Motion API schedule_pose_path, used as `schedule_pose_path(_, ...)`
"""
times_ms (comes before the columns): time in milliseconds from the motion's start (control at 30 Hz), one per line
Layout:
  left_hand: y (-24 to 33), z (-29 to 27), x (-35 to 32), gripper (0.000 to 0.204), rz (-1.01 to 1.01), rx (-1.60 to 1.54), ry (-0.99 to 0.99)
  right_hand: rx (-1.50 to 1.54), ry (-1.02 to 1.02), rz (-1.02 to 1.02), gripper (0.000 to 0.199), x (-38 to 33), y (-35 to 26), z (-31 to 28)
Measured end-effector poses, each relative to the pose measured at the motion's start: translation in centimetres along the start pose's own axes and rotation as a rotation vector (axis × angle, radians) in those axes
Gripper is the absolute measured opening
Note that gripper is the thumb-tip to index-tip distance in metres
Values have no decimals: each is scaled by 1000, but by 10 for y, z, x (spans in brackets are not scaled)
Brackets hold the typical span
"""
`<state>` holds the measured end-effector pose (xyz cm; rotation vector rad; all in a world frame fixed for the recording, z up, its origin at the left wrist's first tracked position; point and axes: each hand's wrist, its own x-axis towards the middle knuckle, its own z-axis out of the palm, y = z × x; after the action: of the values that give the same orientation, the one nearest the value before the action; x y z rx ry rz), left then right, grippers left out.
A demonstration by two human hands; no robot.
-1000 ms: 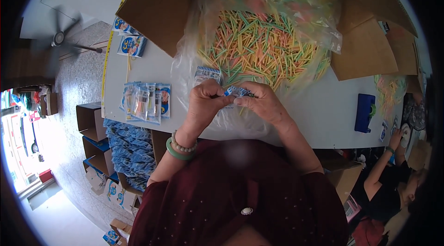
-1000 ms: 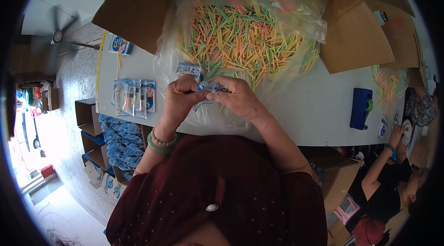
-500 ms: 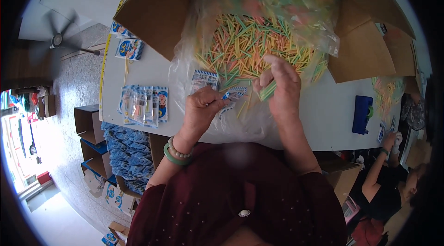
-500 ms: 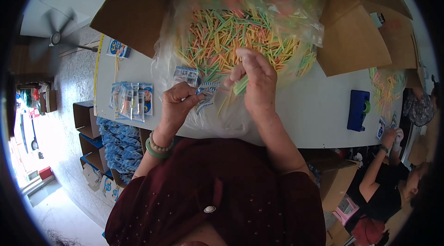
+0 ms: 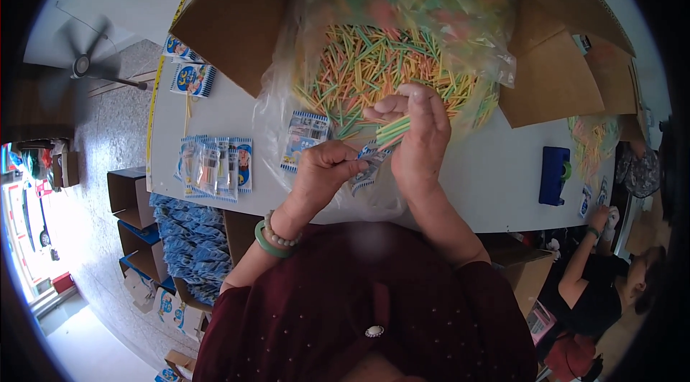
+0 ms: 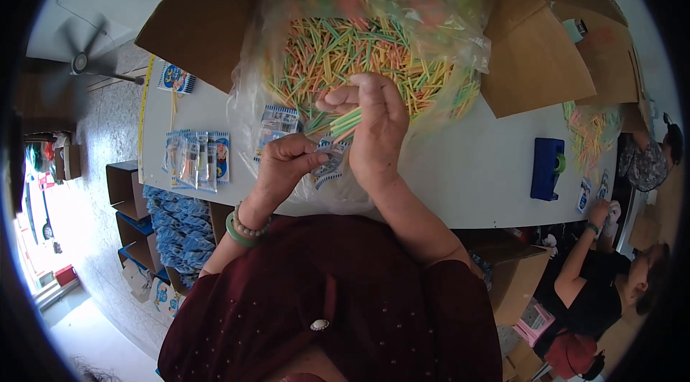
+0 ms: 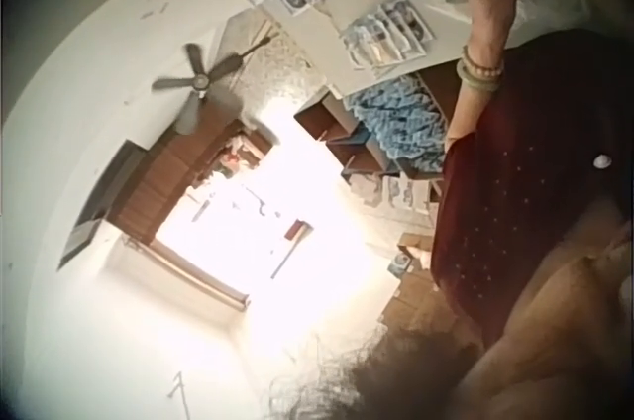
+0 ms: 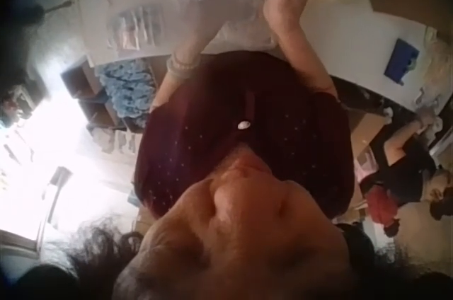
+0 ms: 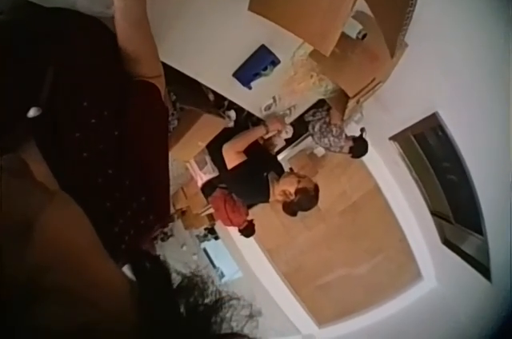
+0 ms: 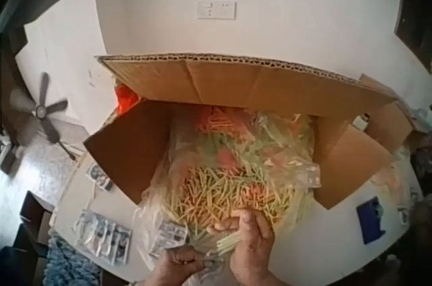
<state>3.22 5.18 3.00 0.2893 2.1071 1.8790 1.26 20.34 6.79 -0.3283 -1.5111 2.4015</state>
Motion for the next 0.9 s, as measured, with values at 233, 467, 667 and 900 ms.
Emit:
schedule_pose_path(233, -14, -9, -1, 16, -41, -7, 155, -138, 19, -258, 19, -4, 19, -21)
schedule_pose_path(467, -8, -15, -4, 16, -72, -98, 233, -1096, -367, -650, 6, -11, 71, -68)
schedule_pose_path(667, 0, -14, -8, 14, -45, 48, 217, -190, -85, -108, 14, 5, -5, -24)
schedule_pose_path(900, 22, 0, -3, 13, -223, -37, 211, 129, -153, 10, 19, -1, -22, 16)
